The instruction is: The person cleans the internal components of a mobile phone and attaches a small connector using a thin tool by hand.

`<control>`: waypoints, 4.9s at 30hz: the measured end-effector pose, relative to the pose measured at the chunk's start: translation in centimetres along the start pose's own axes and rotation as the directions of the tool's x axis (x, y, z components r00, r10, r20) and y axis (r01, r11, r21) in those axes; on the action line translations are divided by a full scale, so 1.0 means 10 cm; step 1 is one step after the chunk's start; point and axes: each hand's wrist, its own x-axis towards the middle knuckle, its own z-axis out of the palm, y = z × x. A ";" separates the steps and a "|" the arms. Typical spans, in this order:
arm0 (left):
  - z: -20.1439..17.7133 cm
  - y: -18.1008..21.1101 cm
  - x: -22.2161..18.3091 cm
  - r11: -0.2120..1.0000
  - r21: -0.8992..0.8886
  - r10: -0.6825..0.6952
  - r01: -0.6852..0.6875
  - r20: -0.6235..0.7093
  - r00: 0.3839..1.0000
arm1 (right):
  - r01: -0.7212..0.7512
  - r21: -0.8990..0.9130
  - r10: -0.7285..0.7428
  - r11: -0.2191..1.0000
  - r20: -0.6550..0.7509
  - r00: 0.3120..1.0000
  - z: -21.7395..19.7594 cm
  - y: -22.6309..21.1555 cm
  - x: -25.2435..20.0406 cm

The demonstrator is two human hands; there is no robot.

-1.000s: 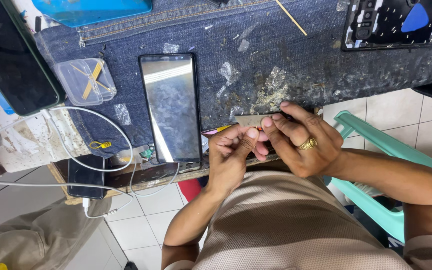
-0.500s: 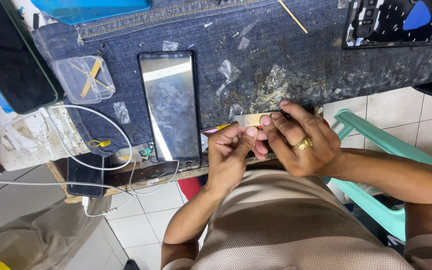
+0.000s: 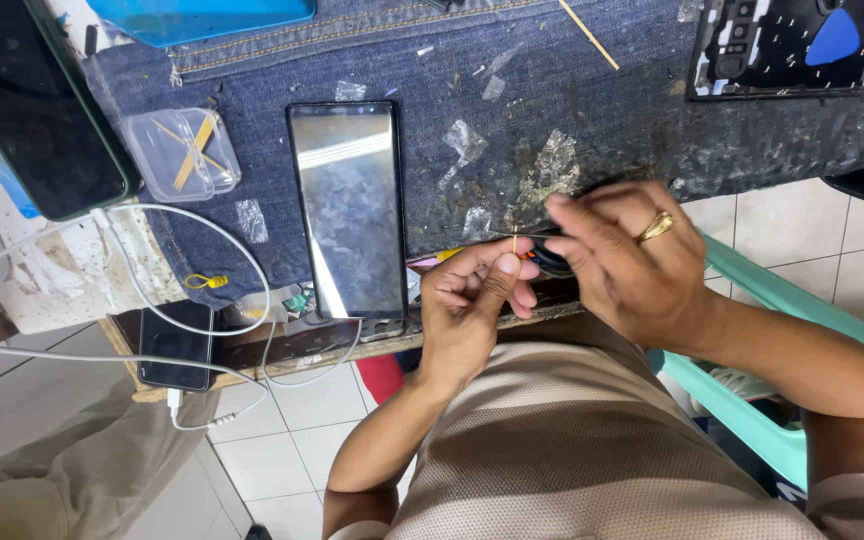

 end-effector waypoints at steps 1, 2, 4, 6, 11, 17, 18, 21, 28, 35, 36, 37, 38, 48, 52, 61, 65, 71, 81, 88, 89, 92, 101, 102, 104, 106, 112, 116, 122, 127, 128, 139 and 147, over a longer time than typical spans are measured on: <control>0.00 -0.01 -0.01 1.000 -0.004 0.006 -0.006 -0.008 1.000 | 0.032 -0.005 -0.032 0.999 -0.002 0.999 0.02 0.01 0.00; 0.00 -0.02 -0.02 1.000 0.009 0.011 -0.011 -0.016 1.000 | 0.065 -0.006 -0.065 0.998 -0.003 0.998 0.04 0.02 -0.01; -0.01 -0.05 -0.01 0.999 0.036 0.024 -0.023 -0.029 0.999 | 0.123 -0.035 -0.122 0.992 0.007 0.992 0.09 0.06 -0.02; -0.01 -0.06 -0.01 0.999 0.041 0.034 -0.033 -0.021 0.999 | 0.174 -0.051 -0.174 0.983 0.005 0.985 0.12 0.10 -0.03; -0.02 -0.06 -0.01 0.998 0.055 0.030 -0.028 -0.027 0.999 | 0.215 -0.059 -0.215 0.975 0.009 0.977 0.13 0.16 -0.04; -0.02 -0.06 -0.01 0.998 0.053 0.029 -0.027 -0.037 0.999 | 0.276 -0.119 -0.272 0.954 0.049 0.961 0.10 0.14 0.00; -0.02 -0.06 -0.01 0.998 0.058 0.030 -0.028 -0.037 0.999 | 0.278 -0.119 -0.273 0.953 0.055 0.960 0.09 0.14 0.00; -0.01 -0.07 -0.01 0.996 0.083 0.033 -0.029 -0.056 0.998 | 0.283 -0.123 -0.278 0.951 0.060 0.959 0.08 0.14 0.01; 0.01 -0.06 -0.02 0.996 0.080 0.056 -0.050 -0.075 0.996 | 0.298 -0.144 -0.289 0.944 0.081 0.954 0.09 0.15 0.01; 0.04 -0.14 0.00 0.995 0.054 0.092 -0.086 -0.114 0.989 | 0.302 -0.128 -0.294 0.945 0.083 0.952 0.10 0.16 0.03; 0.03 -0.16 0.01 0.993 0.066 0.110 -0.102 -0.121 0.987 | 0.300 -0.121 -0.291 0.946 0.090 0.953 0.09 0.15 0.03; 0.03 -0.17 0.02 0.990 0.078 0.128 -0.119 -0.128 0.983 | 0.298 -0.115 -0.288 0.948 0.096 0.953 0.09 0.15 0.03; 0.03 -0.18 0.02 0.989 0.088 0.130 -0.118 -0.141 0.981 | 0.295 -0.108 -0.284 0.949 0.103 0.953 0.08 0.15 0.03; 0.09 -0.15 -0.07 0.987 0.127 0.124 -0.101 -0.193 0.973 | 0.288 -0.067 -0.282 0.955 0.095 0.955 0.05 0.15 0.05; 0.05 -0.09 -0.17 0.943 0.250 0.267 -0.220 -0.172 0.948 | 0.310 -0.086 -0.304 0.947 0.073 0.950 0.09 0.04 0.07; 0.06 -0.21 -0.09 0.985 0.090 0.167 -0.148 -0.267 0.949 | 0.352 -0.130 -0.335 0.927 0.134 0.932 0.16 0.04 0.09; 0.06 -0.24 -0.06 0.974 0.132 0.212 -0.182 -0.273 0.938 | 0.356 -0.130 -0.336 0.926 0.154 0.929 0.15 0.06 0.09; 0.02 -0.33 -0.01 0.969 0.118 0.244 -0.218 -0.290 0.925 | 0.356 -0.116 -0.337 0.927 0.155 0.929 0.16 0.08 0.08; 0.00 -0.33 0.00 0.962 0.173 0.255 -0.212 -0.291 0.922 | 0.359 -0.095 -0.346 0.928 0.134 0.929 0.19 0.07 0.13; 0.05 -0.33 0.01 0.951 0.131 0.308 -0.281 -0.279 0.910 | 0.374 -0.077 -0.361 0.924 0.144 0.921 0.20 0.07 0.13; 0.05 -0.34 0.02 0.953 0.127 0.302 -0.276 -0.288 0.909 | 0.375 -0.074 -0.363 0.924 0.140 0.921 0.21 0.07 0.13; 0.05 -0.34 0.03 0.958 0.116 0.284 -0.261 -0.298 0.911 | 0.389 -0.126 -0.370 0.913 0.150 0.917 0.18 0.06 0.11; 0.04 -0.38 0.02 0.956 0.126 0.292 -0.266 -0.297 0.909 | 0.425 -0.126 -0.407 0.896 0.145 0.902 0.23 0.02 0.16; 0.03 -0.38 0.02 0.960 0.108 0.278 -0.257 -0.298 0.913 | 0.419 -0.132 -0.400 0.898 0.153 0.904 0.21 0.01 0.16; 0.01 -0.37 0.03 0.964 0.110 0.263 -0.241 -0.291 0.920 | 0.416 -0.145 -0.393 0.898 0.165 0.905 0.17 0.01 0.16; 0.01 -0.36 0.02 0.963 0.145 0.261 -0.227 -0.288 0.921 | 0.410 -0.138 -0.389 0.901 0.159 0.907 0.20 -0.02 0.19; 0.02 -0.35 0.03 0.962 0.183 0.250 -0.202 -0.298 0.921 | 0.360 -0.140 -0.341 0.922 0.141 0.929 0.17 -0.07 0.16; 0.03 -0.37 0.03 0.966 0.132 0.254 -0.224 -0.294 0.922 | 0.378 -0.131 -0.357 0.916 0.163 0.920 0.18 -0.05 0.17; 0.01 -0.37 0.04 0.956 0.129 0.289 -0.262 -0.276 0.917 | 0.407 -0.155 -0.381 0.900 0.175 0.908 0.22 -0.07 0.17; 0.03 -0.36 0.04 0.946 0.184 0.309 -0.266 -0.273 0.911 | 0.404 -0.145 -0.378 0.903 0.178 0.909 0.20 -0.07 0.19; 0.03 -0.36 0.04 0.955 0.157 0.289 -0.253 -0.284 0.914 | 0.383 -0.136 -0.358 0.914 0.175 0.917 0.22 -0.10 0.19; 0.03 -0.32 0.00 0.979 0.145 0.182 -0.143 -0.307 0.934 | 0.358 -0.135 -0.331 0.924 0.185 0.925 0.12 -0.12 0.19; 0.08 -0.29 -0.02 0.967 0.176 0.232 -0.184 -0.311 0.922 | 0.366 -0.097 -0.348 0.926 0.163 0.923 0.14 -0.07 0.21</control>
